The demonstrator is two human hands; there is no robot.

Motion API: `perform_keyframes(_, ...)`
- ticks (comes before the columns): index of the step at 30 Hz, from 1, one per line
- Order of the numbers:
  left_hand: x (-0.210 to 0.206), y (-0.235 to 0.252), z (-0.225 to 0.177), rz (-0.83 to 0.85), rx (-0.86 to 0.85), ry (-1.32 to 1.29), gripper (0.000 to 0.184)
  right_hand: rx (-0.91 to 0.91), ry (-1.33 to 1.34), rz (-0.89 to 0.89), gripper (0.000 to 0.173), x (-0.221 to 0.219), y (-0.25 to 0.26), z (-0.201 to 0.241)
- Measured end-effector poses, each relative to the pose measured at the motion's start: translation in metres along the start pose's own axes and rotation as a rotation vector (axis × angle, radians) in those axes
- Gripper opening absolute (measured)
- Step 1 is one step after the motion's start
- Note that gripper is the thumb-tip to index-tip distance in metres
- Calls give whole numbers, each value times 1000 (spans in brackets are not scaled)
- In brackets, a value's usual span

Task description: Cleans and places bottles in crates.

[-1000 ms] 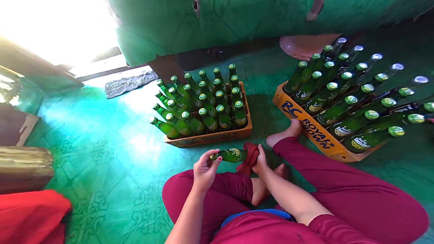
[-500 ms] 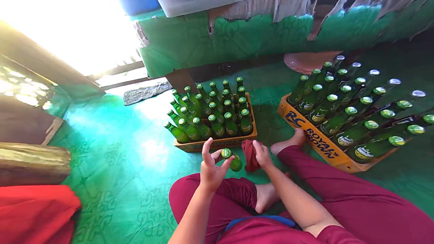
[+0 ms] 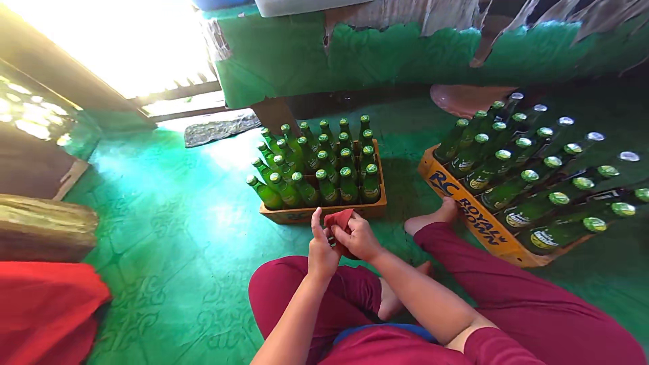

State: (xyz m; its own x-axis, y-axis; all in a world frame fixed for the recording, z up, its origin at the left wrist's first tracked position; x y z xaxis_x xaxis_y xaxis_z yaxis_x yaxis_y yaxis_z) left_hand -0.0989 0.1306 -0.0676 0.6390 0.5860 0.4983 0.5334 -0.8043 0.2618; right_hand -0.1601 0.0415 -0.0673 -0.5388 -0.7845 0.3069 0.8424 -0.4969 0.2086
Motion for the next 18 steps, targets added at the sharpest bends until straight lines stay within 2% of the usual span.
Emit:
perform_keyframes(2,-4,3,0,77,39,-10,84,-36,34,-47,30,8,2,-4)
perform_keyframes(4,-3,4,0,109,11,26,63,-110,40,-113,32,18,-3,-21)
perform_keyframes(6,13,6,2,67,13,87,36,-242,-18,-175,36,31,-18,-53)
perform_keyframes(8,41,12,0,14,52,94,30,-436,-141,-159,44,46,-37,-91)
perform_keyframes(10,77,21,-21,-70,8,107,29,-648,-285,-11,54,52,-56,-130)
perform_keyframes(12,115,28,-55,-143,-72,170,30,-771,-447,179,58,43,-78,-163)
perform_keyframes(15,167,47,-103,-244,-139,249,33,-805,-648,470,64,21,-95,-186)
perform_keyframes(18,198,76,-129,-359,-163,224,36,-832,-671,576,71,11,-98,-192)
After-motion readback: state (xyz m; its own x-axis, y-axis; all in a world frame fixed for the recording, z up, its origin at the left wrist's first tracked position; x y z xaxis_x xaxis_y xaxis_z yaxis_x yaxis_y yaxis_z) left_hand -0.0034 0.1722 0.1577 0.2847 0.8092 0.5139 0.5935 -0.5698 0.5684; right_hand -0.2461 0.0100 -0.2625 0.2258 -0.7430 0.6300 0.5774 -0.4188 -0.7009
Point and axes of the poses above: each hand's wrist, its own y-axis towards the middle knuckle, its own x-axis out of the back of the hand, z = x × y, the point moved 8 cm from there along y, towards the middle knuckle, and after that the axes turned 7 degrees about z, right-handed, at the moved point
